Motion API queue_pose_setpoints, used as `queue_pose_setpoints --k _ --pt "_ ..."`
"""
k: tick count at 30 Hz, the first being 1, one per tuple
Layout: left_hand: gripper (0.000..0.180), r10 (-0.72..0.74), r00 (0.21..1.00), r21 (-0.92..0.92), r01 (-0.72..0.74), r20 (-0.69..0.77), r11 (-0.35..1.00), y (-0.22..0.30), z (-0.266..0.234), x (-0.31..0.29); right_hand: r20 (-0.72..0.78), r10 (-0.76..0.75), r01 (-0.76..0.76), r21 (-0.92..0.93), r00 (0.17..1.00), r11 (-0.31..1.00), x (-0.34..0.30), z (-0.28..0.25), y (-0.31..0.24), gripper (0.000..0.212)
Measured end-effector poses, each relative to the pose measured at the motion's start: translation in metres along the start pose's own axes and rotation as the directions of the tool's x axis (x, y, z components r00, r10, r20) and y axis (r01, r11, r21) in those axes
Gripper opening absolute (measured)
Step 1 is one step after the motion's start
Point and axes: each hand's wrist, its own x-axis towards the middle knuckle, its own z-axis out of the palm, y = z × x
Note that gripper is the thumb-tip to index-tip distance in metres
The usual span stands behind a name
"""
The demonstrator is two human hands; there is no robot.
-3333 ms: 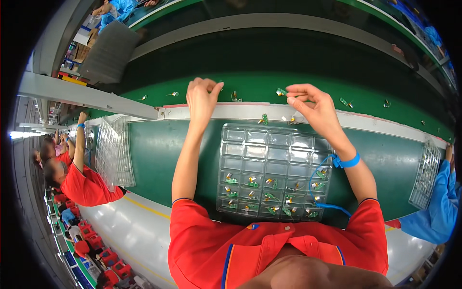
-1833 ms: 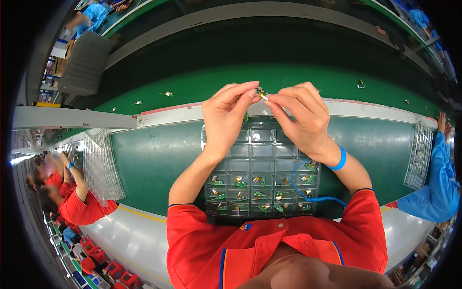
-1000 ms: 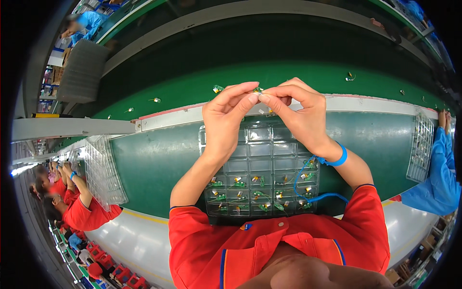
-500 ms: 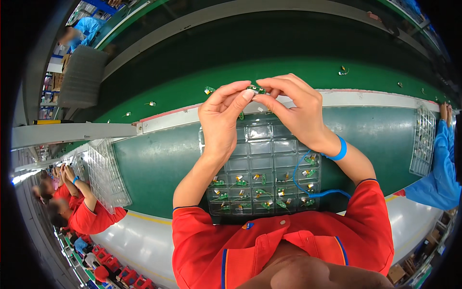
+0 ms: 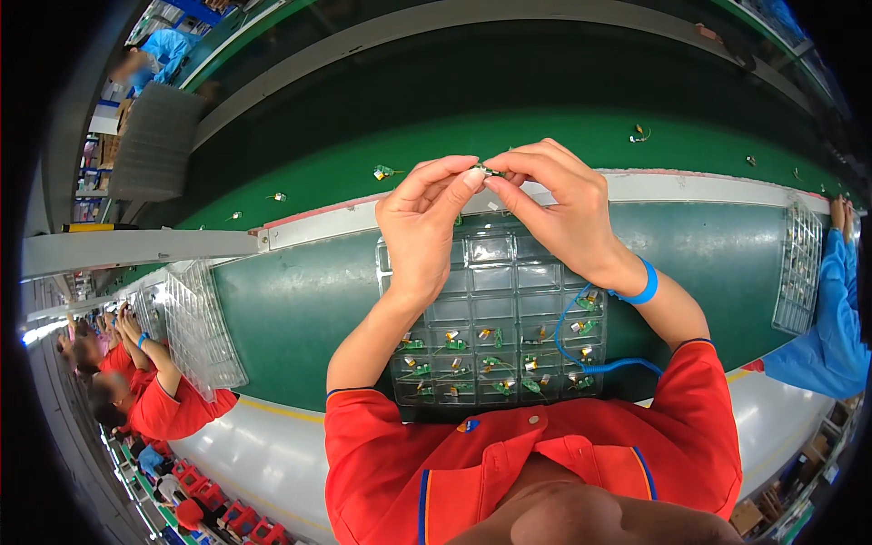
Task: The person assembles small electronic components by hand, inserting them from a plastic box into a component tray.
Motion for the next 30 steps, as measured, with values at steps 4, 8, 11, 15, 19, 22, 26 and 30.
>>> queue_pose_setpoints --k 4,8,11,15,19,22,26,30 --pt "0.016 0.025 1.0 0.075 -0.026 0.009 0.997 0.0 -0.001 0.0 0.017 0.018 -0.018 -0.003 1.0 1.0 -0.002 0.0 -0.001 0.016" --pt "0.018 0.036 0.996 0.188 -0.052 0.088 0.981 0.006 -0.007 0.006 0.032 -0.006 0.005 0.005 0.999 1.0 0.001 -0.002 0.001 0.016" --pt "0.019 -0.091 0.987 0.234 0.057 0.135 0.97 0.016 -0.011 0.012 0.098 0.012 -0.014 0.024 0.995 1.0 0.001 -0.005 0.001 0.016" --pt "0.016 0.031 0.984 0.287 -0.081 0.174 0.955 0.014 -0.012 0.006 0.201 0.113 -0.133 0.088 0.973 0.987 0.001 -0.008 -0.001 0.014" --pt "0.012 0.037 0.968 0.397 -0.137 0.25 0.907 0.018 -0.022 0.014 0.336 0.326 -0.42 0.258 0.883 0.87 0.007 -0.008 -0.003 0.015" --pt "0.011 -0.013 0.947 0.582 -0.186 0.32 0.792 0.024 -0.04 0.03 0.369 0.436 -0.527 0.196 0.821 0.827 0.009 -0.001 0.015 0.016" --pt "0.011 0.061 0.981 0.896 -0.191 0.182 0.401 0.021 -0.098 0.064 0.253 0.48 -0.497 0.005 0.84 0.868 0.018 0.018 0.056 0.021" --pt "0.014 0.042 0.999 0.999 0.004 -0.006 0.052 -0.002 -0.156 0.077 0.347 0.396 -0.386 -0.101 0.85 0.917 0.028 0.06 0.071 0.02"
